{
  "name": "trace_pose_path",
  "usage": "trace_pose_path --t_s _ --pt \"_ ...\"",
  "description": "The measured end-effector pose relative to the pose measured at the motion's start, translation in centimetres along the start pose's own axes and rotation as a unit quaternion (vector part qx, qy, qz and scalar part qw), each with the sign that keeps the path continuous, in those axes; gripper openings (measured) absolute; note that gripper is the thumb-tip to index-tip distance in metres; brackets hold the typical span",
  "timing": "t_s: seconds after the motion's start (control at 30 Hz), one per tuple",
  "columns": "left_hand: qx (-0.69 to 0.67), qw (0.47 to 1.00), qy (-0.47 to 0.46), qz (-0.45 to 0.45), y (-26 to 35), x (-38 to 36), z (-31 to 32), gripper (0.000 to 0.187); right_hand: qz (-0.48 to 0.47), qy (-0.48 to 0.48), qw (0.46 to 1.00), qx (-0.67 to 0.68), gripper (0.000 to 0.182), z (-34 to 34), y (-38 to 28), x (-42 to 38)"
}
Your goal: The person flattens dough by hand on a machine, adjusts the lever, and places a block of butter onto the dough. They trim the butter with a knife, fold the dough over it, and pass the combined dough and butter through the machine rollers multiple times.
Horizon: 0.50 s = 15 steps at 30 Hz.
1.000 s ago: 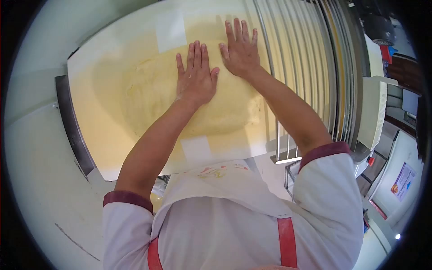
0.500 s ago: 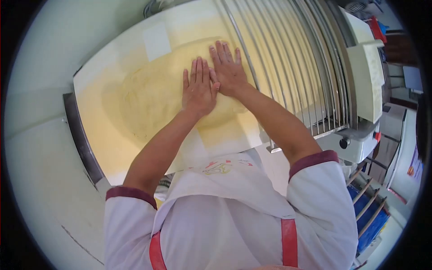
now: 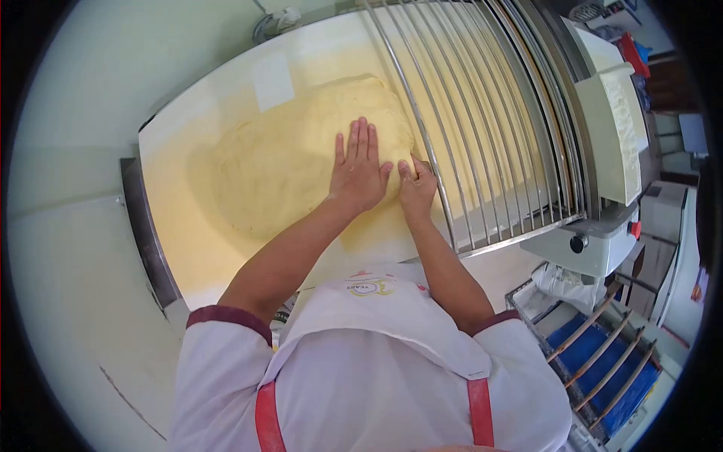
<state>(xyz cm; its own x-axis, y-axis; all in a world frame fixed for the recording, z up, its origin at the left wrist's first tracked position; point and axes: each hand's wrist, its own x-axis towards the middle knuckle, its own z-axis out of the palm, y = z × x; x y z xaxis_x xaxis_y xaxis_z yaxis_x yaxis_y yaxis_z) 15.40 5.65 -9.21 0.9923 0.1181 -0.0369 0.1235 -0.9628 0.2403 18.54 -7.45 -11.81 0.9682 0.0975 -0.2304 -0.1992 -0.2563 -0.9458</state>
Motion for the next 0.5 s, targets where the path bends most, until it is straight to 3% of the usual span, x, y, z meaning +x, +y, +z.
trace_pose_path --t_s 0.1,0.13,0.23,0.3,0.43,0.5 --pt "-0.011 1.0 0.013 0.009 0.0 -0.5 0.0 0.072 -0.058 0.015 0.994 -0.087 0.035 -0.4 1.4 0.0" --pt "-0.019 1.0 0.022 0.013 -0.2 -0.6 0.2 0.072 -0.134 0.041 0.979 -0.148 0.036 -0.5 1.9 -0.2" --pt "-0.081 0.996 0.045 0.011 -2.0 -1.6 -0.4 0.069 -0.035 0.079 0.996 0.026 0.034 0.7 1.8 0.5" --pt "-0.146 0.988 0.041 0.003 -2.9 -3.4 -1.8 0.068 -0.05 0.036 0.996 -0.059 0.034 1.2 1.0 2.0" --pt "-0.071 0.99 0.066 -0.097 -5.4 -7.1 -0.9 0.069 -0.085 0.036 0.976 -0.197 0.023 1.6 1.0 2.2" --pt "-0.066 0.99 0.061 -0.105 -5.3 -6.5 -0.8 0.07 -0.08 0.03 0.977 -0.195 0.022 1.6 0.9 2.2"
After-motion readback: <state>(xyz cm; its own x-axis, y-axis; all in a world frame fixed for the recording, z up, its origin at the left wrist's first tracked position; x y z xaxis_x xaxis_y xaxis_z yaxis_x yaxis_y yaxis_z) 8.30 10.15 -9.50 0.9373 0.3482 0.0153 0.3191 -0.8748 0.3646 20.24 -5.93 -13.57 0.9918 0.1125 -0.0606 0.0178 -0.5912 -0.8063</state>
